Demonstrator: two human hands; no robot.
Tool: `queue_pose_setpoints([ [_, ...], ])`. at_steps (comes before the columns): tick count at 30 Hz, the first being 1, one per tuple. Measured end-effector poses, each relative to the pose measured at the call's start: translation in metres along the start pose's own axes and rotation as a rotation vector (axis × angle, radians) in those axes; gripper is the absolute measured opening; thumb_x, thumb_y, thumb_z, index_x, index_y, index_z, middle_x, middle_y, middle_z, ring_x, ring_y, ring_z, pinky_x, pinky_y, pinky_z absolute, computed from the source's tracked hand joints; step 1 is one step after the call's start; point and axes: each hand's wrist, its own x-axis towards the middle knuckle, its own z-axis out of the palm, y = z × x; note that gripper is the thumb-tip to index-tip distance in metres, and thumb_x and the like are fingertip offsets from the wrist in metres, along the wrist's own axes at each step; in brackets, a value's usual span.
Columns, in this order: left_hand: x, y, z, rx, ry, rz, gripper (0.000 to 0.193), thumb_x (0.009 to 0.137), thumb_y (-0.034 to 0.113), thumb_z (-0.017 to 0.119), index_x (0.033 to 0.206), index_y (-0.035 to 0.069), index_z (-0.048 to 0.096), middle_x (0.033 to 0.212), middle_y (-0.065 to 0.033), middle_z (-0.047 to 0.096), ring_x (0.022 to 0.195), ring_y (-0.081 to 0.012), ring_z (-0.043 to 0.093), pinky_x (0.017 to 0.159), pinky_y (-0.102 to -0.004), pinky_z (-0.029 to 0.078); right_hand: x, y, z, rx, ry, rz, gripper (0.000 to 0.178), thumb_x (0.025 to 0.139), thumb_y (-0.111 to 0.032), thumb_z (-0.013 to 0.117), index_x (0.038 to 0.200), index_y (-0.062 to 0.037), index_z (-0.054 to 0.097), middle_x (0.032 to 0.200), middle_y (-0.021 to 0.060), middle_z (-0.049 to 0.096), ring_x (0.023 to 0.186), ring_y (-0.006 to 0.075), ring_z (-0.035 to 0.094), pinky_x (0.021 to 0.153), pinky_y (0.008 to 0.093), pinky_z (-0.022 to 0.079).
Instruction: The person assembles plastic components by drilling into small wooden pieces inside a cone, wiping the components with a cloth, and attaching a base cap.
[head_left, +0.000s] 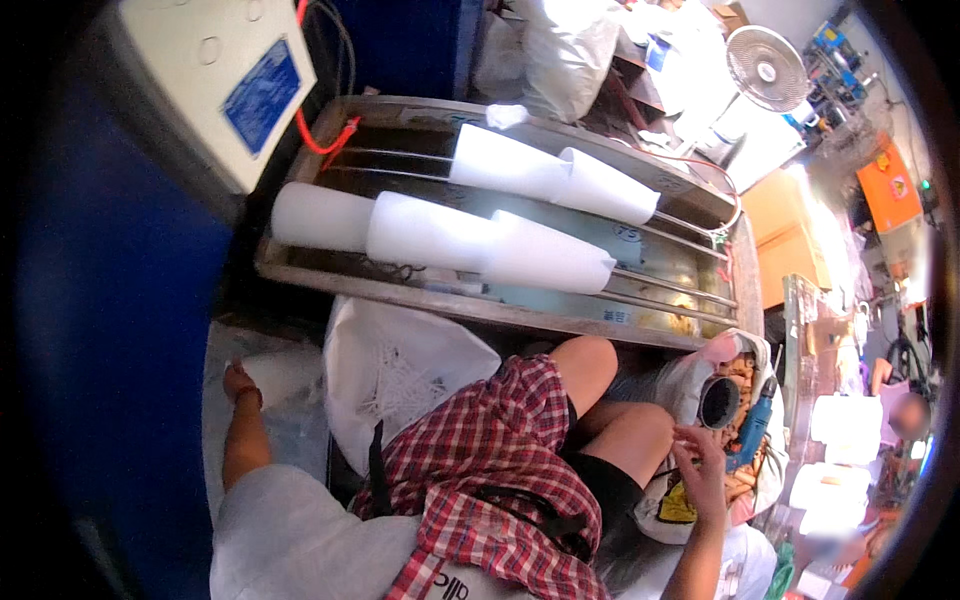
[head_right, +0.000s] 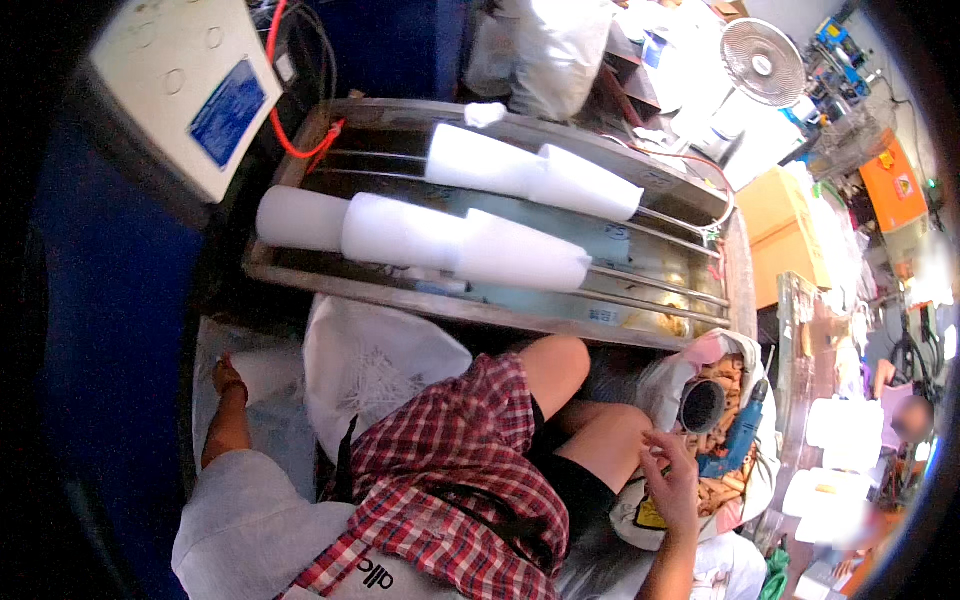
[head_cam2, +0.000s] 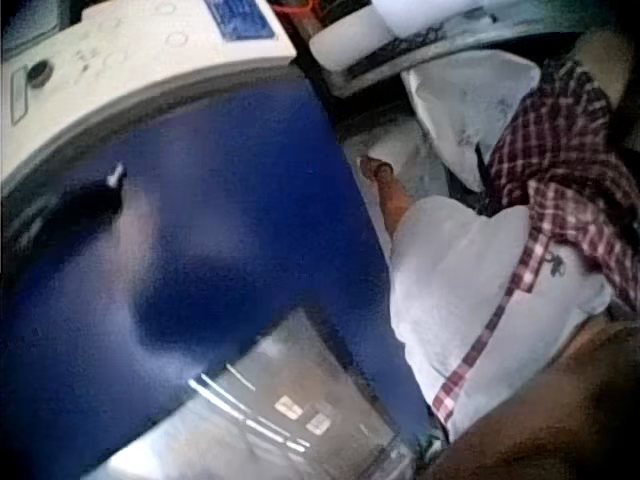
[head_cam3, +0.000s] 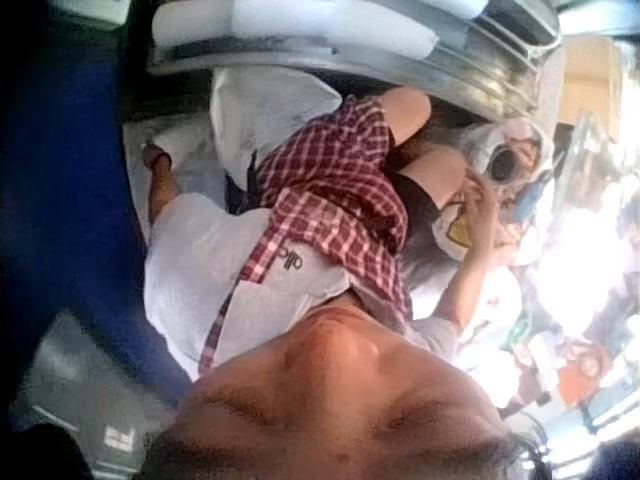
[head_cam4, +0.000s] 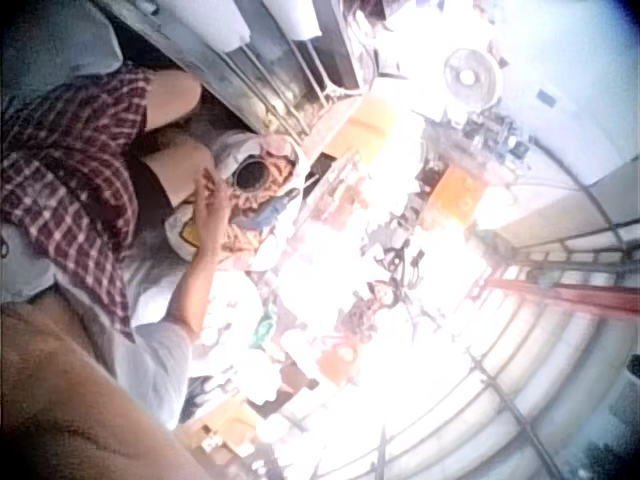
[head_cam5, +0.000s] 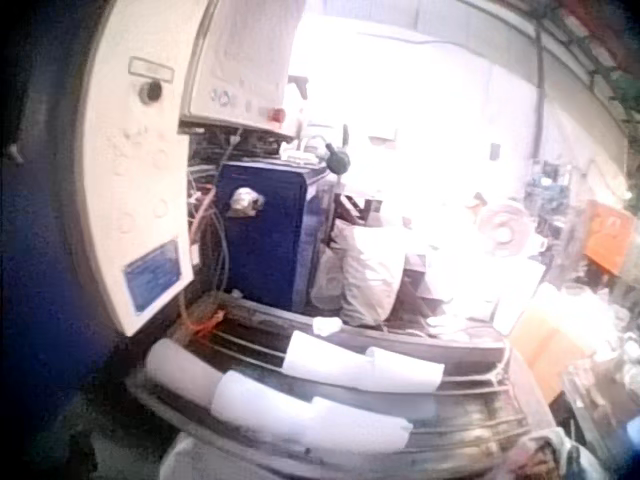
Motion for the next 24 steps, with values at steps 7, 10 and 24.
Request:
queue_pose_setpoints([
  [7, -0.042, -0.040, -0.069, -0.416, 0.174, 0.081, 0.066, 0.095, 0.053, 0.039, 0.119, -0.006, 0.056, 0.119, -0.0163, 0.061, 0.108, -0.0273, 0.059, 0.096, -0.0430, 0.045, 0.037, -0.045, 0.105, 0.223, -0.254, -0.333, 0.025, 0.082, -0.005, 0.065, 0.106, -0.0007, 0.062, 0.098, 0.0150, 0.066, 0.092, 0.0283, 0.064, 0.081, 0.0333, 0.050],
  [10, -0.048, -0.028, -0.071, -0.567, -0.157, 0.118, 0.073, 0.089, 0.060, 0.045, 0.121, -0.005, 0.054, 0.121, -0.0142, 0.060, 0.107, -0.0274, 0.060, 0.095, -0.0394, 0.046, 0.035, -0.090, 0.140, 0.179, -0.236, -0.718, 0.034, 0.082, -0.012, 0.067, 0.113, -0.0028, 0.059, 0.110, 0.0157, 0.063, 0.098, 0.0317, 0.062, 0.085, 0.0388, 0.050],
  [24, -0.275, 0.008, 0.118, -0.221, -0.935, 0.260, 0.066, 0.088, 0.063, 0.047, 0.113, 0.003, 0.058, 0.104, -0.0094, 0.065, 0.092, -0.0242, 0.064, 0.076, -0.0380, 0.054, 0.013, -0.130, 0.207, -0.121, 0.086, -0.749, 0.073, 0.079, -0.028, 0.068, 0.135, 0.0032, 0.034, 0.117, 0.0141, 0.058, 0.110, 0.0249, 0.056, 0.107, 0.0579, 0.021],
])
